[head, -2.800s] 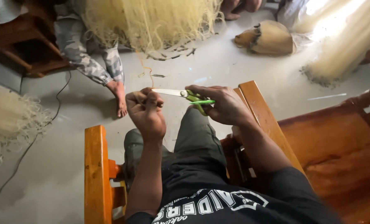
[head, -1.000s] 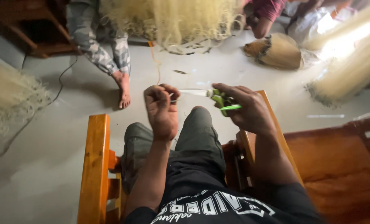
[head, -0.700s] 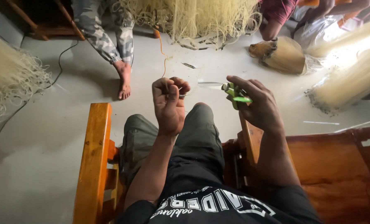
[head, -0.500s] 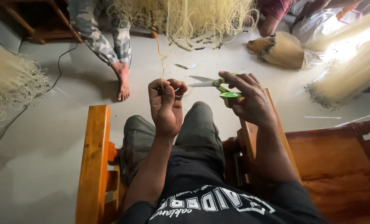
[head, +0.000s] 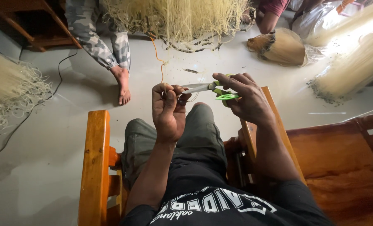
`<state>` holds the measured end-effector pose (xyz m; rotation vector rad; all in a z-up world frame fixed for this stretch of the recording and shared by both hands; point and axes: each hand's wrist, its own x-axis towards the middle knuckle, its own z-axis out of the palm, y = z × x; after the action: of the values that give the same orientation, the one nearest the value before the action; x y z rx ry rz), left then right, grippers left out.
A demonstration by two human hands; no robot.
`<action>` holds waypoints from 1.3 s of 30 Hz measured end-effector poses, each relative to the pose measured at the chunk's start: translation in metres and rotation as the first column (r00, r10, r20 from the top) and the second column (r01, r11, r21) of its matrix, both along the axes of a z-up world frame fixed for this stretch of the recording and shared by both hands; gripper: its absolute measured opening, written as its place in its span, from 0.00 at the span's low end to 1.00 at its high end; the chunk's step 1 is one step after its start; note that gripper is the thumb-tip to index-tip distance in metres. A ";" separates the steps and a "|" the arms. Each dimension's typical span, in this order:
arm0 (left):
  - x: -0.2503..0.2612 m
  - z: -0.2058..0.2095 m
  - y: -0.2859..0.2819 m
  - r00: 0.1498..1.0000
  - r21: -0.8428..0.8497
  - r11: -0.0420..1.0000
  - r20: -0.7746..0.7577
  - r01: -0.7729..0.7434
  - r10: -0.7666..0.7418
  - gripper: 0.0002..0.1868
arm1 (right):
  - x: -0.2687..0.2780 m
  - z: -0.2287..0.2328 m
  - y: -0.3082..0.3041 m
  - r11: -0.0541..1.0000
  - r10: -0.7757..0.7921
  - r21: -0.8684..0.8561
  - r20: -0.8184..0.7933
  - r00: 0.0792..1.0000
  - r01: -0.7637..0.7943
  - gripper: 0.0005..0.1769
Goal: Repairing or assembling a fishing net using a shuttle and scissors
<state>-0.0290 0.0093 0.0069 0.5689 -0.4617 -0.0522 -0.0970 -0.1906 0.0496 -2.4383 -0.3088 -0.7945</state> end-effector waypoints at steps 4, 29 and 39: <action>0.001 -0.001 0.001 1.000 -0.004 1.000 0.002 0.020 -0.020 0.08 | 0.001 -0.001 -0.001 1.000 0.020 0.006 0.003 1.000 -0.020 0.35; -0.004 0.003 -0.001 0.999 0.007 1.000 0.039 -0.011 0.011 0.06 | -0.004 0.003 0.004 1.000 0.013 -0.018 0.024 1.000 -0.013 0.26; -0.002 -0.002 -0.003 0.999 -0.005 1.000 0.032 -0.014 0.015 0.07 | -0.004 -0.002 0.004 1.000 0.022 0.005 -0.008 1.000 -0.022 0.24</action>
<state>-0.0309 0.0065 0.0046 0.5686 -0.4884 -0.0282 -0.1011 -0.1868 0.0479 -2.4293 -0.3298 -0.7746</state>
